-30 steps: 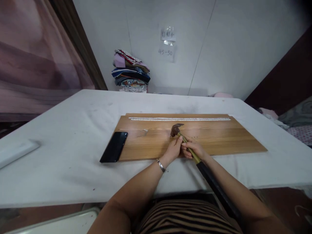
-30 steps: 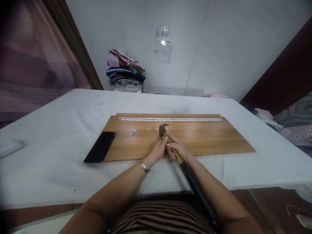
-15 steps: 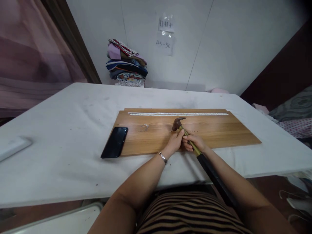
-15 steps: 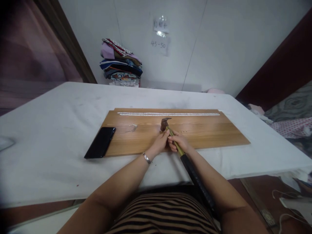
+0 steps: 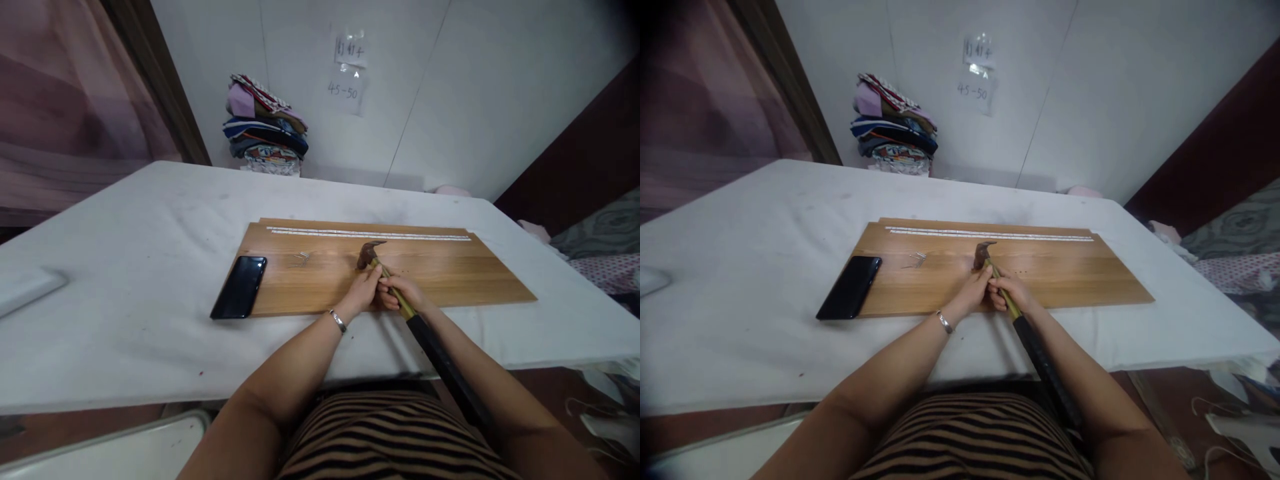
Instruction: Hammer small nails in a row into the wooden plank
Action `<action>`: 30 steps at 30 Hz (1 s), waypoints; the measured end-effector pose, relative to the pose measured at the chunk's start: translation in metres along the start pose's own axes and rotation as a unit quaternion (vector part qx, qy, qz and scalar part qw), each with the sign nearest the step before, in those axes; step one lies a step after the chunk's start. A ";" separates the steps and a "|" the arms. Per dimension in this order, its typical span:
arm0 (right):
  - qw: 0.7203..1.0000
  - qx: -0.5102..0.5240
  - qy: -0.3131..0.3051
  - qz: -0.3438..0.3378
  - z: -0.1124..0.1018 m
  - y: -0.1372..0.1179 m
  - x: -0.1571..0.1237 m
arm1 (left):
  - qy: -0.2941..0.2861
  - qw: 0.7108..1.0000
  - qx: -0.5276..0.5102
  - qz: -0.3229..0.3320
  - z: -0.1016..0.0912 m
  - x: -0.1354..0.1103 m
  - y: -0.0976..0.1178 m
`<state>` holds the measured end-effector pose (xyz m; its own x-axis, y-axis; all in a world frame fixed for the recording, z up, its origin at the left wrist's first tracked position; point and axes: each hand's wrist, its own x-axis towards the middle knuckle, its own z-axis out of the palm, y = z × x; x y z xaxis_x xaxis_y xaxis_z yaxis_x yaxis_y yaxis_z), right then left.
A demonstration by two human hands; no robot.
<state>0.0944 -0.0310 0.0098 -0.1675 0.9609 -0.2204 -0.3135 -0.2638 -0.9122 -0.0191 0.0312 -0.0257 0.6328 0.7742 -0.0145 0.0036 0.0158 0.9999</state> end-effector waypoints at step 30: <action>1.000 0.023 0.000 -0.002 -0.001 0.001 -0.002 | -0.024 1.000 -0.013 0.002 -0.001 -0.001 0.000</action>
<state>0.0958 -0.0330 0.0092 -0.1656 0.9618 -0.2179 -0.3563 -0.2644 -0.8962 -0.0206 0.0315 -0.0259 0.6690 0.7432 -0.0104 -0.0181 0.0304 0.9994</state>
